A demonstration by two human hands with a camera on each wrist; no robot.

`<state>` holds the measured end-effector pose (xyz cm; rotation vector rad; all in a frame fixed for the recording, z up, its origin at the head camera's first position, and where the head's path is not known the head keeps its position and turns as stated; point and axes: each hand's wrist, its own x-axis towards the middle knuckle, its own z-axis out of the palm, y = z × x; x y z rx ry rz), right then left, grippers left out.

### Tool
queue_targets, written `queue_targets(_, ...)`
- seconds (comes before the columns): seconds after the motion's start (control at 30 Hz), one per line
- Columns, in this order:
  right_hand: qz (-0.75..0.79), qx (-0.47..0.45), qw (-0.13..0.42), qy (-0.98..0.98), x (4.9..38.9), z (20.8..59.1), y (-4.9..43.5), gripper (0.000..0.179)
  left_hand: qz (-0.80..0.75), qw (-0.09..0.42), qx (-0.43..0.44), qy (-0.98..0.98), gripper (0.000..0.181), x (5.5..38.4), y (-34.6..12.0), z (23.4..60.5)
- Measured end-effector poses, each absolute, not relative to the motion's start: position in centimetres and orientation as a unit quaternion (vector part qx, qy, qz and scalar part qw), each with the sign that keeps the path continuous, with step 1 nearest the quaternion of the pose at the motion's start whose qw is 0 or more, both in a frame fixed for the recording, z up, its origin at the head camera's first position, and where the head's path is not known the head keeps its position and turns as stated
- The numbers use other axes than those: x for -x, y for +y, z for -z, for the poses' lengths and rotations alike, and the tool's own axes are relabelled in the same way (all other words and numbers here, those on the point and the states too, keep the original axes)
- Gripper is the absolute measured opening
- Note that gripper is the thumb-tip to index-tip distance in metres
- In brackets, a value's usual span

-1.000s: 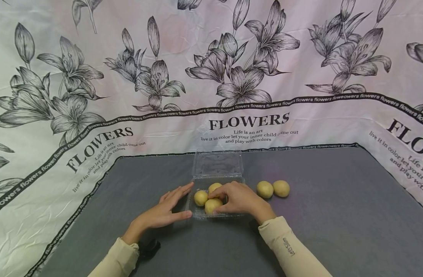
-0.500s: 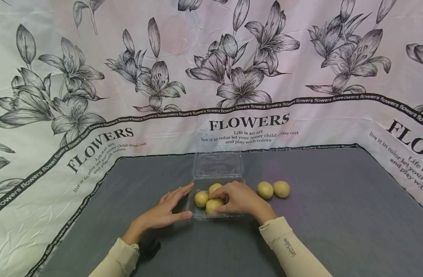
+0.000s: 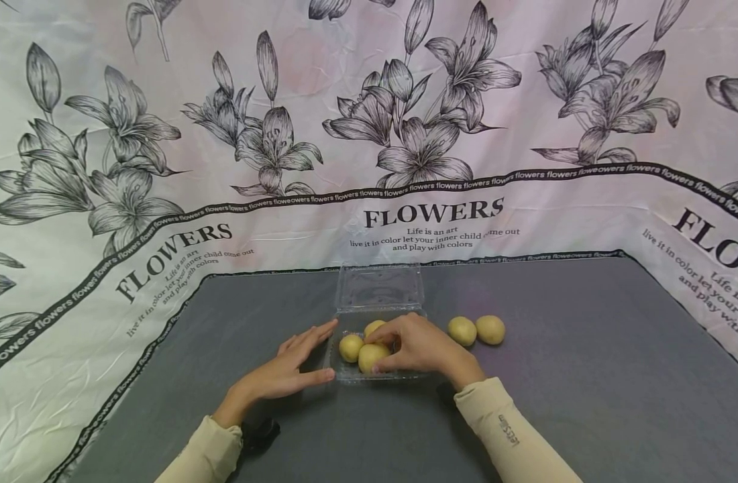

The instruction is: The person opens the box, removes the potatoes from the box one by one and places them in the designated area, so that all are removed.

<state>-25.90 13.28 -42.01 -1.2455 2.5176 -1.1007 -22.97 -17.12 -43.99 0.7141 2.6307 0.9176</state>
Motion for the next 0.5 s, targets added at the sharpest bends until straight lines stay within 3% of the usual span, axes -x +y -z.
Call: queue_targets(0.5, 0.378, 0.394, 0.064, 0.835, 25.67, 41.43, 13.84, 0.047, -0.319, 0.130, -0.253, 0.904, 0.088, 22.80, -17.09, 43.79)
